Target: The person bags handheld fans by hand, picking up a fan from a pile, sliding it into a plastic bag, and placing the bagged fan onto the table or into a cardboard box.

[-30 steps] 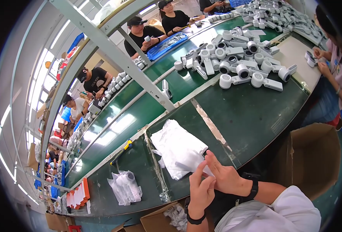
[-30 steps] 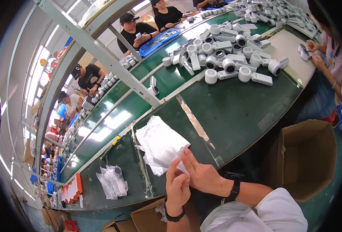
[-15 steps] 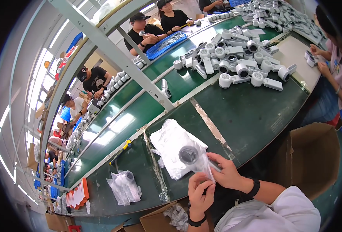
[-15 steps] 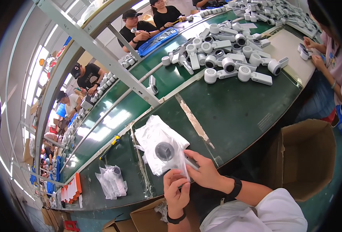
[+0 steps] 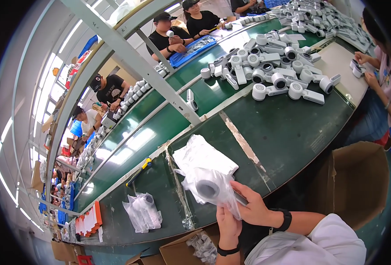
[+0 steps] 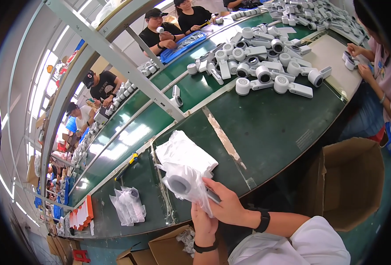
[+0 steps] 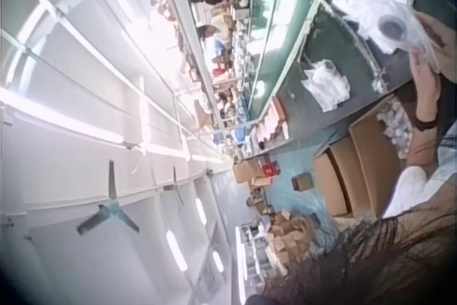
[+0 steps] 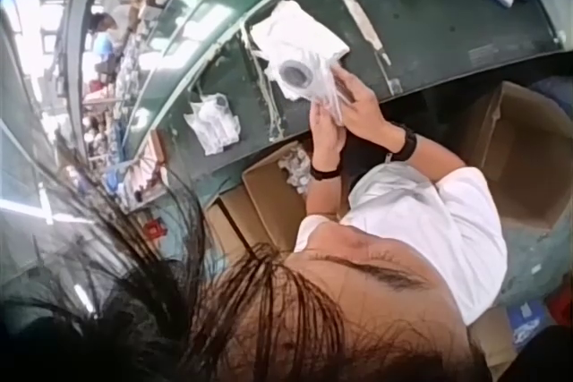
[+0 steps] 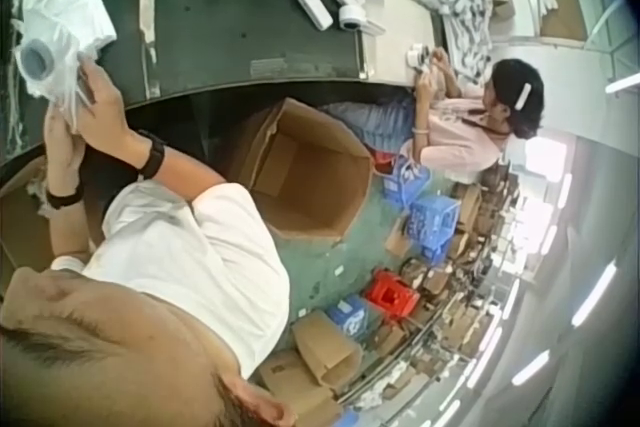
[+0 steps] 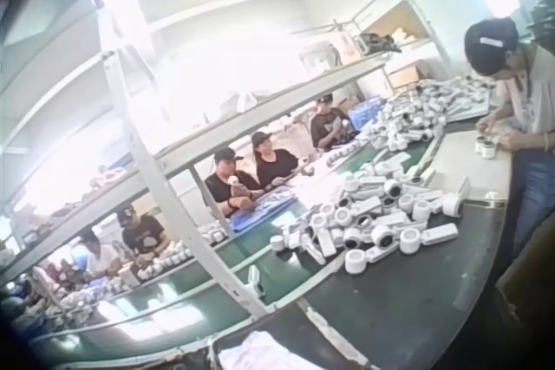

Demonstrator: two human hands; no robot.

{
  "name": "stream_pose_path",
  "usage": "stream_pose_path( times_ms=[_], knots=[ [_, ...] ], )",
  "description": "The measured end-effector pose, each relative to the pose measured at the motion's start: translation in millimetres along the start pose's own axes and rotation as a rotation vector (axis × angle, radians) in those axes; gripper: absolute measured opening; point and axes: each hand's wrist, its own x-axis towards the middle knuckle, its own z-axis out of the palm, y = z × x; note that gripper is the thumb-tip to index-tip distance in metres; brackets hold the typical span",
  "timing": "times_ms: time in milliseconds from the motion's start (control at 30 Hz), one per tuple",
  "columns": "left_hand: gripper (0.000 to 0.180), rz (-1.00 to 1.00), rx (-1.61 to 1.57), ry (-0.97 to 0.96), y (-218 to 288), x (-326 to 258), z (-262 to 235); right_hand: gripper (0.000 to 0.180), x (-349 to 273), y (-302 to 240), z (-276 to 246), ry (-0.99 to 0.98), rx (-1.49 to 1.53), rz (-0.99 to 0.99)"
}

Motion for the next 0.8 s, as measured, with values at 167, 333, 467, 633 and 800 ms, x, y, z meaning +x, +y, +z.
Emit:
stream_pose_path(
  times_ms=[167, 333, 467, 633, 800],
  knots=[
    [0.04, -0.037, -0.004, -0.049, 6.6, 1.6, -3.4, 0.051, 5.0, -13.0, -4.5, 0.038, -0.525, -0.212],
    [0.041, -0.074, 0.004, -0.111, 14.4, 3.3, -5.7, 0.041, 17.5, -11.3, -12.0, 0.127, -0.294, -0.249],
    [0.044, -0.113, -0.037, -0.128, 22.0, 2.2, -6.4, 0.028, 27.7, -1.4, -20.1, 0.105, -0.355, -0.471],
    [0.052, -0.061, -0.141, -0.195, 28.6, 5.8, -14.4, 0.013, 25.6, 1.5, -24.2, 0.223, -0.402, -0.44],
    [0.052, 0.053, -0.186, -0.041, 38.8, 8.3, -14.9, 0.013, 1.9, 9.3, -29.6, 0.1, -0.425, -0.427]
  ],
)
